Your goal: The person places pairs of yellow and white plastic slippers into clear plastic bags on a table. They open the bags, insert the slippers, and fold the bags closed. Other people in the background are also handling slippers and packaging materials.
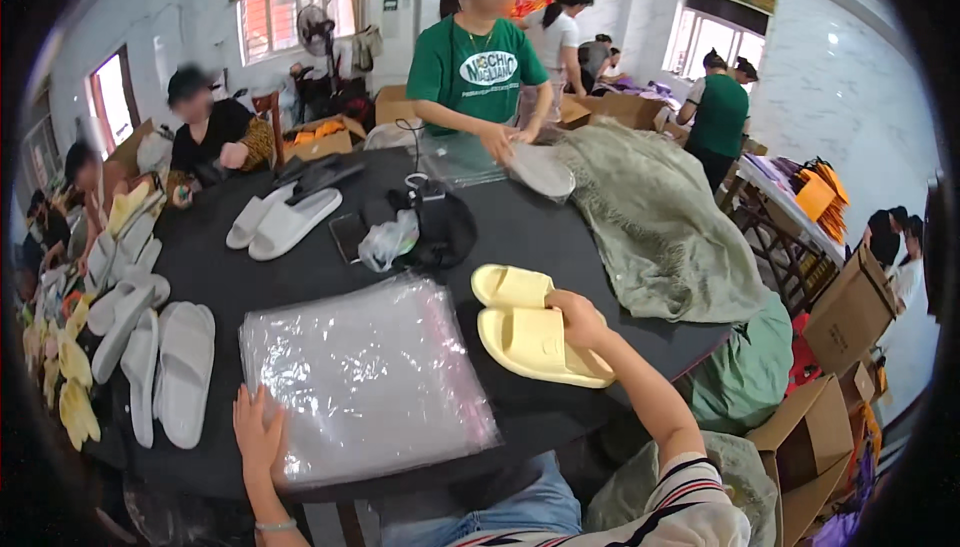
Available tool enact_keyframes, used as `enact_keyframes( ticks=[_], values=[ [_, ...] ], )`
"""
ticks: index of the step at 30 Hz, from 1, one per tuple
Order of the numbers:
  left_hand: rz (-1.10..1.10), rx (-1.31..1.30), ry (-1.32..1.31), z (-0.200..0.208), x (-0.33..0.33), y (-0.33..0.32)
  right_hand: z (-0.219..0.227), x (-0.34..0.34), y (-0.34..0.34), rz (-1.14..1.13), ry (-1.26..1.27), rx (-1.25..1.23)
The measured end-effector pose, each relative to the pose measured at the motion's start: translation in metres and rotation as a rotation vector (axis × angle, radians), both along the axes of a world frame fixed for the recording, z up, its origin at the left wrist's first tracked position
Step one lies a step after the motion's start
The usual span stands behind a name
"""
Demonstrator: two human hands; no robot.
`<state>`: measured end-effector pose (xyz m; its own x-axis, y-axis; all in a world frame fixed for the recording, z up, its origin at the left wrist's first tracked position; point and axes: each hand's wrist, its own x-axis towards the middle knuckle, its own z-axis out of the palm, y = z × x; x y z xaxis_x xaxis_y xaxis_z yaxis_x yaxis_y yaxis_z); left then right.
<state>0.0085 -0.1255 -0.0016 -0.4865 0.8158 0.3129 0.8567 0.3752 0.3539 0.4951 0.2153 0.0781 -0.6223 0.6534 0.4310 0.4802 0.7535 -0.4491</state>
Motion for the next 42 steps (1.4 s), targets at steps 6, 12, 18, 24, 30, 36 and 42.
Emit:
enact_keyframes(
  ticks=[6,12,18,24,30,36,42],
  values=[
    [-0.016,0.017,-0.006,0.0,0.002,0.002,0.055,-0.061,-0.02,0.207,0.63,-0.532],
    [-0.058,0.037,0.017,-0.006,-0.002,0.003,0.089,-0.152,-0.087,0.57,0.369,-0.363],
    [-0.092,0.061,-0.104,-0.006,-0.011,0.001,0.063,-0.232,-0.119,0.64,0.363,-0.302],
    [0.001,-0.002,-0.043,0.01,0.009,0.007,0.005,-0.247,-0.083,0.398,0.117,-0.329],
    [-0.013,0.033,-0.026,0.001,-0.001,0.0,-0.032,-0.21,-0.059,0.443,0.23,0.032],
    [-0.054,0.088,-0.063,-0.002,-0.004,0.006,-0.07,-0.169,-0.055,0.291,0.091,-0.134],
    [0.005,0.196,0.298,0.061,0.058,0.01,-0.058,-0.171,-0.066,0.291,0.052,-0.139]
  ],
)
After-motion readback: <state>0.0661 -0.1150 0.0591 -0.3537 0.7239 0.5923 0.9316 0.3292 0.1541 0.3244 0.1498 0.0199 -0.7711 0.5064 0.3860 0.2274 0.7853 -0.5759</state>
